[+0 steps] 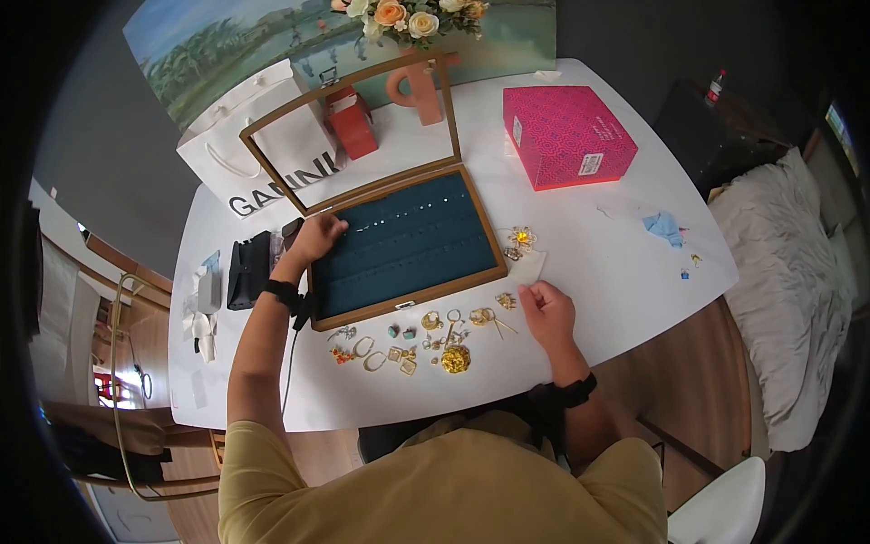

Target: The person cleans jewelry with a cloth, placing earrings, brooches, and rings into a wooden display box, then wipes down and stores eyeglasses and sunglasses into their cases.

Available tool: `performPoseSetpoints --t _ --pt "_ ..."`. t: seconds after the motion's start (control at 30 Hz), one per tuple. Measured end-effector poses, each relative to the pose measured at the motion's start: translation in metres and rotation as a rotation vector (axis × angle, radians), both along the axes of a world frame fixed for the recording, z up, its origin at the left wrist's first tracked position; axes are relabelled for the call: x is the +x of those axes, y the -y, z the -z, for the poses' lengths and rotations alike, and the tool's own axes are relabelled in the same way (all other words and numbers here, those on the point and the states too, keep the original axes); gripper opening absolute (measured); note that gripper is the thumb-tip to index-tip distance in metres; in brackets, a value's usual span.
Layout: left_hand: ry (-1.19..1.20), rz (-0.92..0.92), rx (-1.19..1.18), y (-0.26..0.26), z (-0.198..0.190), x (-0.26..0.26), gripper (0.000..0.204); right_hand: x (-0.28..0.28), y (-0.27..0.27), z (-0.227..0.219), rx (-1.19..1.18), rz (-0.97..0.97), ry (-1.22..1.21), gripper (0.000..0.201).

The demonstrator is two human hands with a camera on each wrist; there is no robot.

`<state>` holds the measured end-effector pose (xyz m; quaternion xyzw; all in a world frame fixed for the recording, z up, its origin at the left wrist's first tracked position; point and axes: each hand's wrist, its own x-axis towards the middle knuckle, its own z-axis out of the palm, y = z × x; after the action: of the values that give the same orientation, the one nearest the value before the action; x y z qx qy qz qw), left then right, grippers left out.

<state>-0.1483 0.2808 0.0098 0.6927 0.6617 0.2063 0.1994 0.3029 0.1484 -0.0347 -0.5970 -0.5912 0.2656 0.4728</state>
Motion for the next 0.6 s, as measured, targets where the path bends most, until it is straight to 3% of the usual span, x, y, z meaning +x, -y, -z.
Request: performPoseSetpoints --t 0.03,0.27,0.37,0.47,0.57,0.6 --pt "-0.119 0.118 0.066 0.006 -0.004 0.005 0.033 0.0 0.0 0.0 -0.001 -0.001 -0.002 0.029" --pt "-0.023 0.156 -0.039 -0.001 -0.003 0.0 0.022 0.0 -0.001 0.002 0.014 -0.006 -0.009 0.028" --pt "-0.058 0.135 0.198 -0.01 0.019 -0.01 0.019 0.001 -0.001 0.003 0.012 -0.003 -0.002 0.028" --pt "0.155 -0.097 0.265 -0.025 0.033 -0.015 0.02 0.002 -0.002 0.007 0.007 0.003 -0.001 0.027" --pt "1.185 -0.317 -0.314 -0.035 0.029 -0.018 0.021 0.003 -0.002 0.009 -0.006 0.003 -0.008 0.026" --pt "1.207 -0.296 -0.365 -0.038 0.028 -0.02 0.02 0.003 -0.002 0.008 -0.001 0.0 -0.003 0.027"
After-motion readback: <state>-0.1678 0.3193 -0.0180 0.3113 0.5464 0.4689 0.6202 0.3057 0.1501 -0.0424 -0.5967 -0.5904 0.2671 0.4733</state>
